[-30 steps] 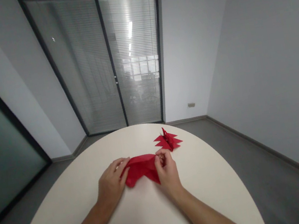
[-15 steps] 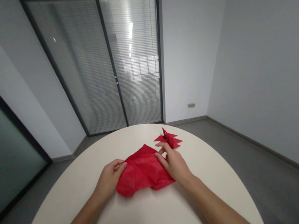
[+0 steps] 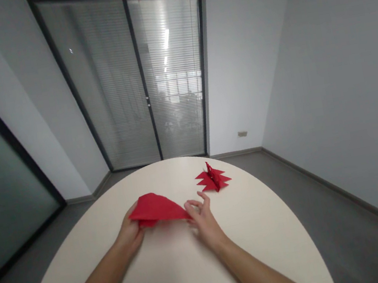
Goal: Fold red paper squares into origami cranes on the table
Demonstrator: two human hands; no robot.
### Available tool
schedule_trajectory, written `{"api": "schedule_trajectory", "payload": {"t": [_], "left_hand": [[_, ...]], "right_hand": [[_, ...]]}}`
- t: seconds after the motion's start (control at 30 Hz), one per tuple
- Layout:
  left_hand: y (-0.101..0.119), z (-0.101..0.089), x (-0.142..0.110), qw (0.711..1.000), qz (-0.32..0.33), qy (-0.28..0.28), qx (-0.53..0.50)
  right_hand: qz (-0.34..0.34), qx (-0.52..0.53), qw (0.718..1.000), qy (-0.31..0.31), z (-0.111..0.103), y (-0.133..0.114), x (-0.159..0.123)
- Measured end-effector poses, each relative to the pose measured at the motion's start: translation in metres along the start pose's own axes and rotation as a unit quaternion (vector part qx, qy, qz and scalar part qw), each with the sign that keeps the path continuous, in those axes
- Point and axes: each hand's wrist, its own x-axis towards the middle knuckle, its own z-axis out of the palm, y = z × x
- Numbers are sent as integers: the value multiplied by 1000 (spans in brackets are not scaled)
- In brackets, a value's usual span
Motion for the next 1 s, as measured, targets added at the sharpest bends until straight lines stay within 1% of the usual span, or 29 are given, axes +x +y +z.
{"api": "schedule_trajectory", "payload": {"t": [0.03,0.1,0.17,0.2,0.23,0.3,0.37,0.4,0.47,0.5,0.57,0.63,0.67,0.7,0.73,0.77,0.8,0.87,0.9,0.97,1.0], "left_hand": [[0,1,0,999,-11,17,-35],[-1,2,-1,994,-42,56,-83],[-2,3,-2,990,-66,75,-103],[-3,3,-3,989,-75,73,-102],[-4,4,-5,989,-82,68,-99],[-7,5,-10,992,-89,42,-75],[-9,7,-15,996,-81,-19,-13],[-10,7,-17,996,-70,-57,30],[-10,8,-20,985,-33,-120,119],[-10,8,-22,979,-7,-132,158],[-7,10,-25,963,57,-119,235],[-4,15,-29,937,134,-104,305],[-2,18,-31,922,170,-113,330],[0,22,-33,909,195,-130,344],[2,26,-35,903,204,-150,346],[3,29,-36,905,194,-161,342],[4,32,-36,913,169,-157,337],[3,32,-35,930,93,-109,338],[2,29,-34,928,77,-71,356],[0,17,-33,918,71,-48,386],[-2,9,-34,910,79,-42,404]], "right_hand": [[0,19,1000,-25,2,0,-2],[-29,23,997,-69,7,-3,-9],[-73,-10,992,-100,11,-6,-16],[-95,-36,990,-101,13,-6,-18],[-115,-62,987,-89,15,-5,-20],[-140,-94,985,-31,16,-4,-19],[-156,-88,983,37,13,-3,-13],[-166,-82,981,61,11,-3,-10],[-184,-82,975,90,5,-6,-4],[-189,-93,973,94,2,-7,-2],[-196,-118,969,90,-1,-11,-1],[-194,-137,968,79,-3,-12,-3],[-191,-140,969,78,-3,-12,-4],[-184,-141,970,78,-3,-11,-5],[-179,-141,970,79,-4,-10,-5],[-176,-145,970,80,-5,-9,-5],[-176,-155,969,80,-6,-8,-4],[-189,-187,960,91,-9,-6,-2],[-195,-203,954,97,-11,-5,-1],[-197,-225,949,99,-13,-2,0],[-189,-238,949,84,-13,-1,-1]]}}
